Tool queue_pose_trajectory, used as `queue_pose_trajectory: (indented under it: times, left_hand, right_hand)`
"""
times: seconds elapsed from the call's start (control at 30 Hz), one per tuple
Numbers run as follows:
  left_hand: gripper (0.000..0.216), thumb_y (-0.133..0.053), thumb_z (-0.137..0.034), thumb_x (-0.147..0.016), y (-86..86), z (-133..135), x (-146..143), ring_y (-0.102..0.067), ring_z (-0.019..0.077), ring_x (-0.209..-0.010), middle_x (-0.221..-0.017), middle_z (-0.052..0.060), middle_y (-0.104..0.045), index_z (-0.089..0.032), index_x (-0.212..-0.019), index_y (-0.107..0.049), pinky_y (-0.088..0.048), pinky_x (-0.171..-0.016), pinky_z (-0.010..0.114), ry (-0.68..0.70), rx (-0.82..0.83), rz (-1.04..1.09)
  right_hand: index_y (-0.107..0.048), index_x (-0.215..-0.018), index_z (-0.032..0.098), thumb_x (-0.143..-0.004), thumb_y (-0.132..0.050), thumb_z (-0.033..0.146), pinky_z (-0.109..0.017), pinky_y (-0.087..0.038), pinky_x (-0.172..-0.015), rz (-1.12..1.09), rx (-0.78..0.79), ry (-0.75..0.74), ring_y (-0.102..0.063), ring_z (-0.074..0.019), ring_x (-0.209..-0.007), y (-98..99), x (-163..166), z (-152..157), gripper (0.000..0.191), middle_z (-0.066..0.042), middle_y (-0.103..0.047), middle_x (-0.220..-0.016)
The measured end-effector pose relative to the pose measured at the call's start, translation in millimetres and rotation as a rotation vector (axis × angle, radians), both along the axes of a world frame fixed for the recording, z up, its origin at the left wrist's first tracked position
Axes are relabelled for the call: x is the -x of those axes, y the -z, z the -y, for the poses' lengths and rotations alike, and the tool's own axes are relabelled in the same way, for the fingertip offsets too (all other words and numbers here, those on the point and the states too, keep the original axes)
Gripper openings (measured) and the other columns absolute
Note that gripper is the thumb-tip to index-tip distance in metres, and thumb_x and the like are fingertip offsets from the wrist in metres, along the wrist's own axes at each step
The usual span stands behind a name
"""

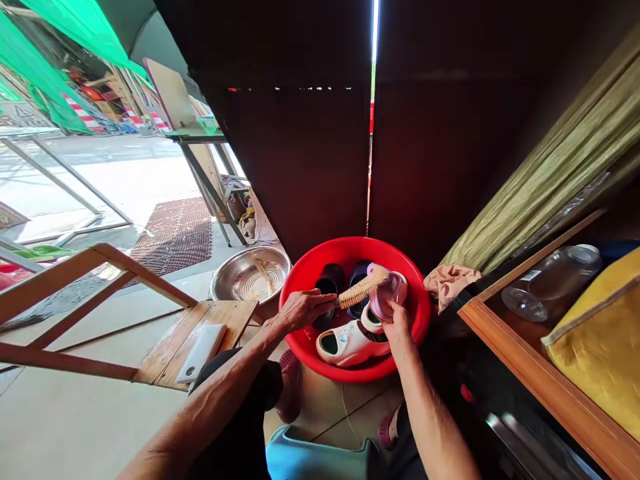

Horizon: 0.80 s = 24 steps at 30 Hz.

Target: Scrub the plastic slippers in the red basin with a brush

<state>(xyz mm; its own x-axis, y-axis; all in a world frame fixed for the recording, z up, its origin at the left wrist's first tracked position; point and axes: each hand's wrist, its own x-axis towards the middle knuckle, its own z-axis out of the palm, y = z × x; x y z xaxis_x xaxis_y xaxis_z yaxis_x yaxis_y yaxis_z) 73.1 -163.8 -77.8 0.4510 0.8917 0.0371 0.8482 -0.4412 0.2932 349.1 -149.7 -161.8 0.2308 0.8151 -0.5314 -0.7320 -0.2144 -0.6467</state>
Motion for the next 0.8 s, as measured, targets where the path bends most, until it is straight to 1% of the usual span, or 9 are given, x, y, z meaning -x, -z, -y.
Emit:
queue_pose_trajectory:
  times: [0.1,0.2,0.33,0.4,0.47,0.53,0.6,0.73,0.8]
  left_hand:
    - [0.043,-0.041,-0.054,-0.106,5.1,-12.5,-4.7,-0.067,0.0168,-0.096,-0.107,0.002,-0.071,-0.038,-0.134,-0.070,-0.040,-0.074,0.023,-0.090,0.025,-0.024]
    - [0.040,-0.043,-0.054,-0.104,11.5,-25.1,-14.3,-0.067,0.0176,-0.095,-0.106,0.001,-0.070,-0.040,-0.128,-0.073,-0.040,-0.072,0.024,-0.157,0.065,-0.032]
    - [0.040,-0.045,-0.052,-0.105,14.7,-36.3,-18.9,-0.066,0.0164,-0.102,-0.110,-0.002,-0.072,-0.041,-0.134,-0.070,-0.041,-0.078,0.022,-0.172,0.076,0.105]
    - [0.043,-0.043,-0.052,-0.105,13.8,-39.3,-17.3,-0.066,0.0167,-0.104,-0.111,-0.002,-0.073,-0.040,-0.137,-0.069,-0.041,-0.079,0.022,-0.202,0.059,0.160]
    - [0.044,-0.042,-0.054,-0.105,12.1,-40.1,-15.3,-0.066,0.0185,-0.102,-0.110,0.000,-0.074,-0.038,-0.132,-0.072,-0.041,-0.077,0.024,-0.239,0.047,0.109]
    - [0.044,-0.041,-0.056,-0.105,10.5,-37.2,-14.2,-0.067,0.0198,-0.096,-0.107,0.002,-0.074,-0.037,-0.126,-0.075,-0.040,-0.073,0.025,-0.207,0.052,0.007]
    - [0.045,-0.039,-0.056,-0.105,9.8,-30.1,-13.8,-0.067,0.0197,-0.092,-0.106,0.003,-0.073,-0.037,-0.126,-0.074,-0.039,-0.070,0.026,-0.115,0.054,-0.057]
    - [0.045,-0.040,-0.055,-0.105,12.3,-12.0,-11.1,-0.067,0.0183,-0.090,-0.105,0.004,-0.071,-0.038,-0.133,-0.070,-0.038,-0.070,0.025,0.038,0.051,-0.072]
    - [0.044,-0.040,-0.054,-0.106,14.1,-9.3,-7.9,-0.067,0.0179,-0.090,-0.104,0.003,-0.071,-0.038,-0.133,-0.071,-0.038,-0.069,0.024,0.052,0.057,-0.067]
  right_hand:
    - [-0.070,-0.096,0.015,-0.057,-0.076,0.005,-0.032,-0.063,-0.070,0.071,-0.026,-0.095,-0.073,-0.0209,-0.071,4.4,8.9,4.3,0.041,-0.003,-0.077,-0.078]
    - [-0.071,-0.099,0.018,-0.048,-0.078,0.005,-0.030,-0.060,-0.068,0.157,-0.067,-0.115,-0.071,-0.0198,-0.068,10.0,13.7,8.4,0.053,-0.001,-0.077,-0.076]
    - [-0.073,-0.099,0.017,-0.046,-0.078,0.012,-0.032,-0.058,-0.067,0.271,-0.047,-0.129,-0.069,-0.0205,-0.067,12.6,5.7,10.9,0.053,0.001,-0.074,-0.072]
    - [-0.076,-0.099,0.018,-0.047,-0.078,0.016,-0.031,-0.056,-0.069,0.443,-0.043,-0.133,-0.069,-0.0208,-0.071,12.6,-0.3,12.0,0.053,0.003,-0.074,-0.072]
    - [-0.078,-0.101,0.020,-0.050,-0.079,0.020,-0.028,-0.054,-0.070,0.678,-0.063,-0.170,-0.068,-0.0208,-0.078,12.9,-4.0,13.3,0.052,0.006,-0.073,-0.073]
    - [-0.080,-0.102,0.022,-0.054,-0.079,0.023,-0.026,-0.051,-0.070,0.865,-0.083,-0.246,-0.067,-0.0211,-0.082,13.5,-4.4,14.2,0.048,0.007,-0.072,-0.072]
    - [-0.080,-0.099,0.023,-0.059,-0.077,0.024,-0.026,-0.050,-0.069,0.970,-0.077,-0.315,-0.067,-0.0220,-0.082,13.8,-2.4,13.9,0.041,0.006,-0.072,-0.070]
    - [-0.078,-0.089,0.023,-0.067,-0.073,0.022,-0.027,-0.046,-0.068,1.211,0.004,-0.360,-0.066,-0.0225,-0.078,9.6,4.7,11.5,0.023,0.000,-0.070,-0.067]
    - [-0.077,-0.091,0.021,-0.069,-0.071,0.016,-0.028,-0.045,-0.070,1.384,0.034,-0.404,-0.067,-0.0229,-0.078,4.4,9.5,12.4,0.022,-0.003,-0.071,-0.069]
